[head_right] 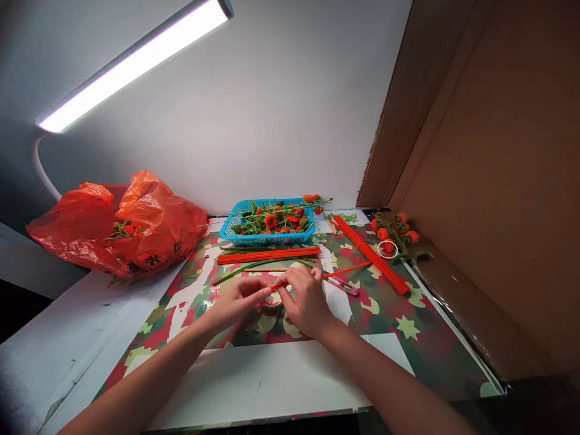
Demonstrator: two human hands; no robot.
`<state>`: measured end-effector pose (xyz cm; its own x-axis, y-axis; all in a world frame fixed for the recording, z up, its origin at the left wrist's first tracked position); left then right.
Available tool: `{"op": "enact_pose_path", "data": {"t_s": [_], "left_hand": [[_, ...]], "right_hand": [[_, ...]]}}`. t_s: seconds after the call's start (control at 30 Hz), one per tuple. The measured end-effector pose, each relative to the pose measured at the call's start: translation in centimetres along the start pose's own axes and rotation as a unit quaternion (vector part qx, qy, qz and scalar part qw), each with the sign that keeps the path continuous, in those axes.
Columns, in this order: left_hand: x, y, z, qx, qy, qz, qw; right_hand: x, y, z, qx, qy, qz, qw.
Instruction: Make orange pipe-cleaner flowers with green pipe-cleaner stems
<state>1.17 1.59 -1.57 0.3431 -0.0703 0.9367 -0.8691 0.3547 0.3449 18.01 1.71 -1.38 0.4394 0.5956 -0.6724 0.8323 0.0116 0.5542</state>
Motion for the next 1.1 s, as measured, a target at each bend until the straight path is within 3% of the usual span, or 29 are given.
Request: {"op": "enact_pose_path", "data": {"t_s": [0.07, 0.2, 0.37, 0.5, 0.6, 0.77, 0.97, 1.1], "left_hand": [[0.4, 0.2, 0.3, 0.079, -0.104, -0.162, 0.978], [0.4, -0.2, 0.6, 0.190, -0.249, -0.357, 0.880], [0.5, -0.4, 0.7, 0.238, -0.344, -0.459, 0.784], [0.6, -0.3, 0.7, 0.233, -0.377, -0.507, 0.739], [0.5, -0.4, 0.7, 0.218, -0.386, -0.503, 0.742], [0.3, -0.4, 0.8, 0.193, -0.373, -0.449, 0.788], [0.2, -0.3, 0.8, 0.184, -0.343, -0.429, 0.815], [0.0, -0.3, 0.6, 0.152, -0.295, -0.404, 0.852]], "right_hand": [[0.1, 0.0, 0.0, 0.007, -0.030, -0.013, 0.999], [0.3, 0.0, -0.1, 0.000, -0.074, -0.027, 0.997], [1.0, -0.2, -0.2, -0.070, -0.118, -0.085, 0.987], [1.4, -0.1, -0.4, -0.122, -0.130, -0.145, 0.973], [1.1, 0.1, -0.6, -0.128, -0.120, -0.139, 0.975], [0.6, 0.3, -0.5, -0.132, -0.094, -0.100, 0.982], [0.9, 0.0, -0.2, -0.153, -0.081, -0.060, 0.983], [0.9, -0.2, -0.1, -0.157, -0.063, -0.048, 0.984]]}}
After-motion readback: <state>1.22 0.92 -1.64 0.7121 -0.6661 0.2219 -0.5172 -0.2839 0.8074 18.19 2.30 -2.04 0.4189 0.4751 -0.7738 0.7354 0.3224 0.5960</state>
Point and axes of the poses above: each hand's wrist, its own z-axis away from the middle knuckle, its own y-axis out of the back of the hand, x = y × z, the point moved 2 cm from there along -z, towards the middle knuckle, and after that the axes turned 6 degrees about -z, right-handed, at the moved point
